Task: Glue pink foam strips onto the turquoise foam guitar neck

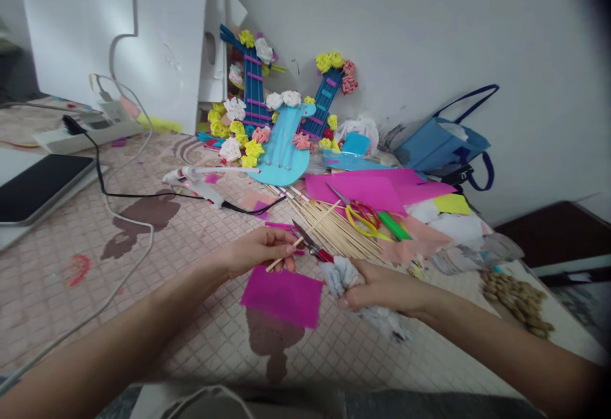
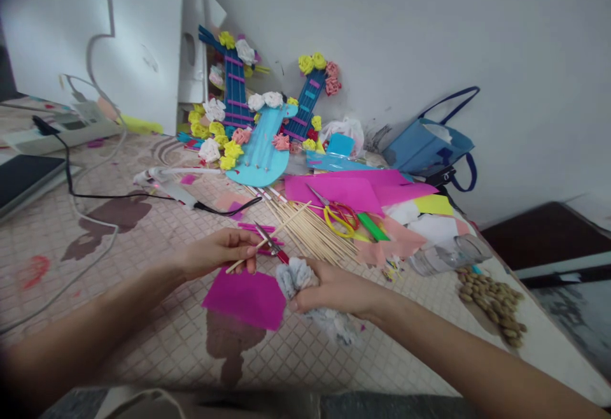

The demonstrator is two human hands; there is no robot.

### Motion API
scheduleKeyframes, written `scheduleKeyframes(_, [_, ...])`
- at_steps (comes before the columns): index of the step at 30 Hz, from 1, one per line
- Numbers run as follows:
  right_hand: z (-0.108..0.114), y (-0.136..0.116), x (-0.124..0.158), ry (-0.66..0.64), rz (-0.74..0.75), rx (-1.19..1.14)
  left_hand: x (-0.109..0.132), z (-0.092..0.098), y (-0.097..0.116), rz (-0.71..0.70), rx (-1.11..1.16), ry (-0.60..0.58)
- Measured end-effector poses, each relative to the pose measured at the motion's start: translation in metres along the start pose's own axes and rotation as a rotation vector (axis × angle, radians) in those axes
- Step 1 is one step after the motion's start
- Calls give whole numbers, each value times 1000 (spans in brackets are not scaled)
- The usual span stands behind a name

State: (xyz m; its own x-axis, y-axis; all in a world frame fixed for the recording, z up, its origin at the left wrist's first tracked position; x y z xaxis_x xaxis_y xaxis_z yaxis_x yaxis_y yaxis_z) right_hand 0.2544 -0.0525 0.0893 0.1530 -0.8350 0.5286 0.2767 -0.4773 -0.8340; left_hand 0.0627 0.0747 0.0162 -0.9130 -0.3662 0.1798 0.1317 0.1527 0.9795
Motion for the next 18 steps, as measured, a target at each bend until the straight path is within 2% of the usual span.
scheduleKeyframes(5, [-2,1,0,-19,-78,-147,0,0,0,-9,-6,-9])
scheduleKeyframes(18, [-4,1,0,16,-89,-177,0,1,-2,-24,-3,-10])
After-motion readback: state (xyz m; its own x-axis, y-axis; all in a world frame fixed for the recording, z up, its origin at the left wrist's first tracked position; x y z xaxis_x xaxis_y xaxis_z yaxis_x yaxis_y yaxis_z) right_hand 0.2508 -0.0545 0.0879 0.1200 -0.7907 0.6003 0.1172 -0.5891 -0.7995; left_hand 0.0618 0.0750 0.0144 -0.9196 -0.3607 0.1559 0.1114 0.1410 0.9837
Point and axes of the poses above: each hand's wrist, its own x-axis away from the middle knuckle, its own z-axis out of the back of the hand, y = z × x, the point moved 1 cm from there along -x, towards the middle knuckle, and after that the axes turned 11 degrees about -x, right-handed, at the moved point
